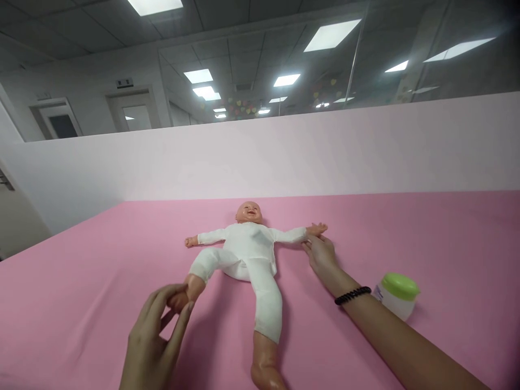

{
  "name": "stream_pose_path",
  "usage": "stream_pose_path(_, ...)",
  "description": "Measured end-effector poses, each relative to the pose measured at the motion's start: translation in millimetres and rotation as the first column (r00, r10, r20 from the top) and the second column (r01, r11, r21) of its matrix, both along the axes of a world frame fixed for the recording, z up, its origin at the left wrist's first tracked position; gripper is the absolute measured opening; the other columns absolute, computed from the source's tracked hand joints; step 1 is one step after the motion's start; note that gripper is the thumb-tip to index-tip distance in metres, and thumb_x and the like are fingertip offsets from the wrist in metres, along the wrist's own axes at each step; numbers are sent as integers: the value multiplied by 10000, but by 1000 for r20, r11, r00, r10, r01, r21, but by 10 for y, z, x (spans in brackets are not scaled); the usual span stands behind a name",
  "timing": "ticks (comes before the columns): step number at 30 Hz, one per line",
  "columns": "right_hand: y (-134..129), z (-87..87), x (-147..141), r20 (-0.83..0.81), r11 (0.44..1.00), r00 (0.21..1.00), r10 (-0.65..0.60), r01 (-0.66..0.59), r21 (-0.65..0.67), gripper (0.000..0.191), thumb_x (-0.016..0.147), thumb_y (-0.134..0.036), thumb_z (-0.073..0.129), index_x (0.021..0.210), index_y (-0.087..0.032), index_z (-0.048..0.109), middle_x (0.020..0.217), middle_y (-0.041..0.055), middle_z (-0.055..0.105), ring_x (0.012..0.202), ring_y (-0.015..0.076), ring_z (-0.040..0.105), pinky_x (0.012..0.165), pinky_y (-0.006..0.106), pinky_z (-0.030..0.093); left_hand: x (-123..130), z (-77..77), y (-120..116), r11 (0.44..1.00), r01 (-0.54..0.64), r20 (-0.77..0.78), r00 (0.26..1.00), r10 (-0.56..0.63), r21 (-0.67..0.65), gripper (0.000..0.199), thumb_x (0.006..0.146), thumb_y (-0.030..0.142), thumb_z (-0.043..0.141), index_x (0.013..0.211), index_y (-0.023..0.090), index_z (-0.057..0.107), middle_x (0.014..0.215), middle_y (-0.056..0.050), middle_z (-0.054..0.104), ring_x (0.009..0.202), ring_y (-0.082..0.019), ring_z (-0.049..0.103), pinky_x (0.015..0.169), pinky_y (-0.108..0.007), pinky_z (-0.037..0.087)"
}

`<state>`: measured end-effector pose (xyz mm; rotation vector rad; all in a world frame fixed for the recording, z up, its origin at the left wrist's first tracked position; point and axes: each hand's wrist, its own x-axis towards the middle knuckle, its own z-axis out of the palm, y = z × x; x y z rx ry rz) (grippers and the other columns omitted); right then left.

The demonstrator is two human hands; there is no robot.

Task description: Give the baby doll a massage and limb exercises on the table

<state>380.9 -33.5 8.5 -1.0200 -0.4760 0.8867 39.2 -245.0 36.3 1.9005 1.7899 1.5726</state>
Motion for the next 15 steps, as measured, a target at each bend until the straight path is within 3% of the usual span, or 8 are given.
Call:
stream_pose_path(2,-69,53,-103,177,994,983,-46,27,108,482,721,-249,747,1167,-195,574,1287,129,643,1137,255,652,1001,425,542,96,154,265,998,55,-53,997,-53,37,269,928,407,601,1147,251,617,1099,-51,656,975,-194,667,828,-327,627)
stream_pose_path(4,-170,91,-233,442,965,896,-50,-71,253,519,762,-333,746,1231,-208,561,1308,128,635,1150,265,640,989,455,537,264,239,563,985,168,-139,977,-161,39,221,947,334,563,1138,239,621,1126,-61,651,995,-197,659,849,-347,614)
stream_pose_path(7,-325,116,-427,826,851,563,9,-439,290,355,862,-298,623,1213,-251,633,1268,79,669,1187,255,616,1054,482,477,523,251,853,969,246,-271,932,-240,-12,167,946,229,499,1019,196,645,1056,-88,657,896,-213,664,752,-365,611)
stream_pose_path(9,-371,116,-492,916,790,401,29,-571,225,331,896,-242,538,1202,-277,659,1248,52,684,1207,240,604,1092,484,441,588,236,838,964,264,-310,915,-259,-27,185,951,215,472,1006,194,648,1045,-91,663,879,-217,670,730,-363,608)
stream_pose_path(10,-364,110,-492,913,792,406,36,-569,221,330,902,-242,526,1202,-279,657,1250,50,682,1209,237,601,1093,483,439,569,230,766,966,259,-299,921,-251,-14,194,958,228,473,1036,204,648,1070,-86,665,894,-212,674,748,-359,610)
stream_pose_path(11,-335,99,-467,882,814,469,39,-526,244,323,904,-263,538,1208,-273,645,1266,56,673,1212,238,599,1084,480,449,516,224,659,971,240,-267,936,-229,9,200,963,254,486,1079,222,646,1103,-76,666,917,-204,677,779,-353,613)
stream_pose_path(13,-225,49,-347,730,884,683,24,-355,303,372,870,-340,618,1229,-248,600,1300,85,646,1199,250,607,1043,474,489,337,191,385,987,158,-153,977,-150,41,220,956,333,542,1135,255,641,1134,-48,671,947,-186,683,837,-331,618)
stream_pose_path(15,-84,-47,-171,498,945,866,-39,-130,301,491,794,-379,698,1237,-219,561,1281,120,644,1137,267,641,970,472,541,127,99,100,997,76,-43,996,-77,-16,266,914,428,612,1114,260,658,1072,-27,694,924,-184,695,835,-307,631)
